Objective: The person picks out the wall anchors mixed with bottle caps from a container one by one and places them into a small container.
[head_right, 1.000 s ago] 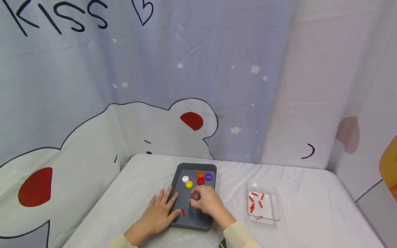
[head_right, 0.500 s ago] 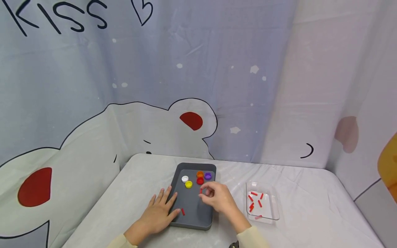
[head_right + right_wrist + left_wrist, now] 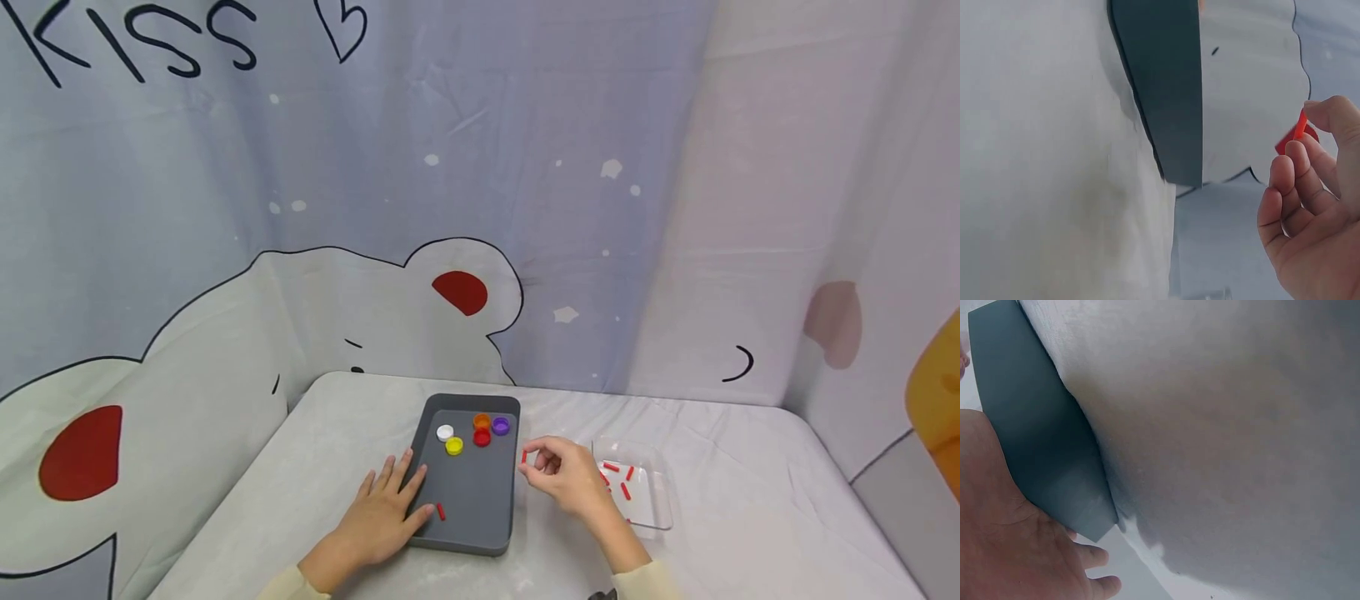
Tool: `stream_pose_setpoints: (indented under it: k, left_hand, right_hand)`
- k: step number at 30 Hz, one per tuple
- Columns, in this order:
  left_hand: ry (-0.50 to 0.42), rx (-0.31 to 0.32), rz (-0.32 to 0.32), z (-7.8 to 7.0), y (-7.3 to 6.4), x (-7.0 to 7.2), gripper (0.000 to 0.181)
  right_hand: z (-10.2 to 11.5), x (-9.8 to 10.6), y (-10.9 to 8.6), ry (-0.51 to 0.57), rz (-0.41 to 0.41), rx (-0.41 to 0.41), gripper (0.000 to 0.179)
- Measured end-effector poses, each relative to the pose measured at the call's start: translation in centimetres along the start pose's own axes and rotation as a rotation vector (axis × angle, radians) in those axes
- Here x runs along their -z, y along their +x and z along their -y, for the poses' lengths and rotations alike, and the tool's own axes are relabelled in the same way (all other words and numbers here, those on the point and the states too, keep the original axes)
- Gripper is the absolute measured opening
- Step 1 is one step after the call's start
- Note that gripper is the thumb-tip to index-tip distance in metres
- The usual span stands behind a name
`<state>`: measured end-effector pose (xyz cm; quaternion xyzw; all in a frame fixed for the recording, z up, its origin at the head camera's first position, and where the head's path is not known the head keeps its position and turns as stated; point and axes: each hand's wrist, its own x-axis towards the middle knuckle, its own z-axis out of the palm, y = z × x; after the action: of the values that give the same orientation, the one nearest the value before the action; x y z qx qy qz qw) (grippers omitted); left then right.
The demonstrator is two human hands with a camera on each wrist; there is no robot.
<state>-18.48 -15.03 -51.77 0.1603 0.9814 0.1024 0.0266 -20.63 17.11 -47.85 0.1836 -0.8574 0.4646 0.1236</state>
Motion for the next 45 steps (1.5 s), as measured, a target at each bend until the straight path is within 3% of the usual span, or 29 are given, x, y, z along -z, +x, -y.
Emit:
stream_pose_setpoints:
  k: [13, 27, 45]
  left_hand:
    - [-0.004, -0.002, 0.008, 0.1, 0.1, 0.0, 0.074]
    - [0.002, -0.01, -0.017, 0.3, 0.1, -0.3, 0.072]
    - [0.002, -0.014, -0.02, 0.4, 0.1, -0.3, 0.072]
  right_hand:
    - [-1.7, 4.7, -2.3, -0.057, -0.059, -0.081, 0.018]
    - [-3.9, 9.1, -4.4, -0.141, -0.115, -0.069, 0.02]
    - [-5.7, 11.3, -6.1, -0.217, -0.117, -0.137, 0.02]
